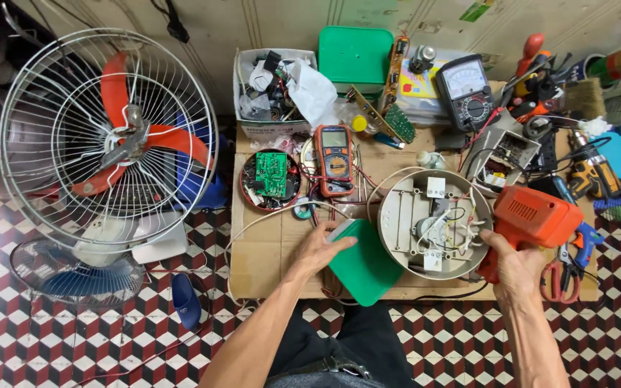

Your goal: The person plugs a power cord into a wall outlet, then uses a heat gun on a disassembled fan motor housing. They then manipulate and twist wires inside the motor housing by hand.

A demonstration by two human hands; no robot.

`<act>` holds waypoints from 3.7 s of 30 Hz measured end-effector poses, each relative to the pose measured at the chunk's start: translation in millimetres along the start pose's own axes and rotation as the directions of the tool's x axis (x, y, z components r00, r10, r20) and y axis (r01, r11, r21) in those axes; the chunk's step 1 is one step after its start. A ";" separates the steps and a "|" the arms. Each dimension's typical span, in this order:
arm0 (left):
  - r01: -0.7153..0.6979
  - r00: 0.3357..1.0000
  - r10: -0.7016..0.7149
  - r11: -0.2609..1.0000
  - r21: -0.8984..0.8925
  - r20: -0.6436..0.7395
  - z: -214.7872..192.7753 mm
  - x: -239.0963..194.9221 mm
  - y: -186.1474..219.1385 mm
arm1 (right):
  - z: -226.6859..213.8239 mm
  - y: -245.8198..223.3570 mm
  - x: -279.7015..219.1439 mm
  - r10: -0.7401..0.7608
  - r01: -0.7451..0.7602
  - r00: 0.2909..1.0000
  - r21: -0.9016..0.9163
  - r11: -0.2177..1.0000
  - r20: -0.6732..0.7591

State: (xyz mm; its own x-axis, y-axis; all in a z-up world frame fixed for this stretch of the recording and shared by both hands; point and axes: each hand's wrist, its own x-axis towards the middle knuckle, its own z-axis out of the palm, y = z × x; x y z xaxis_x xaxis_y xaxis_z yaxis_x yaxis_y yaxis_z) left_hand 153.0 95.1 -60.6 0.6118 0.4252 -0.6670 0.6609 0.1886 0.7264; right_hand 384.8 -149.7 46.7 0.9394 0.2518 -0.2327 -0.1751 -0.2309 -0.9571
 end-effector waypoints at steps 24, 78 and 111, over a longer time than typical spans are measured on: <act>-0.363 0.891 0.400 0.912 0.194 -0.214 6.3 -14.4 13.8 | -7.8 69.5 -72.0 0.233 -0.147 0.941 0.326 0.934 -0.244; 0.321 0.899 -0.208 0.911 -0.259 0.385 35.1 -39.6 -37.1 | 0.3 10.0 -188.7 0.107 0.034 0.876 0.282 0.959 -0.470; 0.153 0.988 -0.132 0.884 -0.441 0.079 257.9 -63.0 51.1 | -91.7 74.5 204.8 -0.004 0.018 0.999 -0.382 0.924 0.036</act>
State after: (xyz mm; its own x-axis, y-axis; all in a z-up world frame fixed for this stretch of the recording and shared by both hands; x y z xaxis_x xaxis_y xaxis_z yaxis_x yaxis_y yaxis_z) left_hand 260.3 -150.4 -24.2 0.5517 0.3257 -0.7678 0.4863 0.6224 0.6134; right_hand 591.1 -201.5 -56.4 0.9290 0.2861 -0.2346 -0.0328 -0.5679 -0.8225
